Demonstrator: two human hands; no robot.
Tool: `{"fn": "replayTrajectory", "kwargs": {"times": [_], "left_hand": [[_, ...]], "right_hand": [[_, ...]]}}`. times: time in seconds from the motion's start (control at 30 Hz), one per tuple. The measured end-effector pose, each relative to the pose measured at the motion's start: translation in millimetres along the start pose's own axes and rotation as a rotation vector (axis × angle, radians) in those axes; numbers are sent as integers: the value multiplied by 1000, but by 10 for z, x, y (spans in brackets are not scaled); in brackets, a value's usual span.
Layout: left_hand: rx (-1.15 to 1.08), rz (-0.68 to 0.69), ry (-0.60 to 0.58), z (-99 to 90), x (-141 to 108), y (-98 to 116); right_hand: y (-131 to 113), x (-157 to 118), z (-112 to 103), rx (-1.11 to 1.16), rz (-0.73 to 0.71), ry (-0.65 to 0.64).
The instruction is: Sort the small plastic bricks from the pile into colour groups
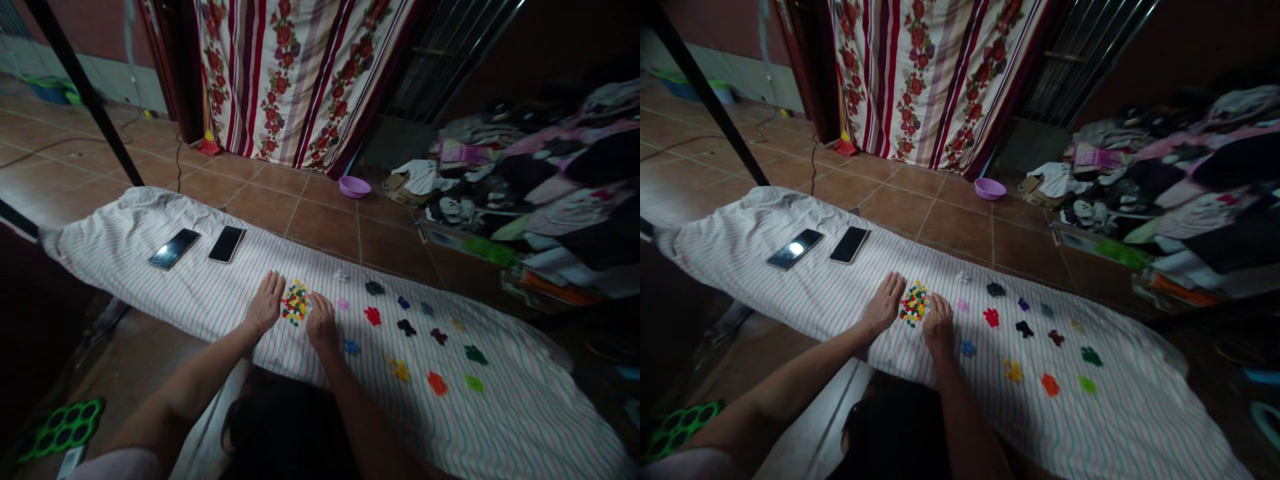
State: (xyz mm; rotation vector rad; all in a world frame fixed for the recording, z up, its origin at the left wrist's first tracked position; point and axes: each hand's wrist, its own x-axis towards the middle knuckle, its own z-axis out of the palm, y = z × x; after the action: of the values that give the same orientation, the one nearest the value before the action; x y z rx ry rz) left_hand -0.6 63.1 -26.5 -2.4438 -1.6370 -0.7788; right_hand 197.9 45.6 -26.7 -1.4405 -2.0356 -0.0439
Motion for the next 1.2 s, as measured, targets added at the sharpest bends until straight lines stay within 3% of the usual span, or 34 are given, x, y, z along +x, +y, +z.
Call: {"fn": "replayTrajectory", "kwargs": {"times": [0.33,0.47,0.6,0.83,0.97,1.2], "left_hand": [[-12,-23,100,-16,-129,53],[18,-152,29,-44,-244,137],[19,-181,-48,-92,-283,218],[30,-182,-55,-162,-266,268],[49,-189,-32,-175,-280,280],[22,-234,-12,-152,-285,273]], "right_hand": [[-31,25,-21,6,-6,30],[-17,23,-20,14,-8,17],[31,-12,7,61,-14,34],[146,93,37,131,76,101],[-28,312,44,108,48,87],[-512,373,99,-150,-70,-134]]}}
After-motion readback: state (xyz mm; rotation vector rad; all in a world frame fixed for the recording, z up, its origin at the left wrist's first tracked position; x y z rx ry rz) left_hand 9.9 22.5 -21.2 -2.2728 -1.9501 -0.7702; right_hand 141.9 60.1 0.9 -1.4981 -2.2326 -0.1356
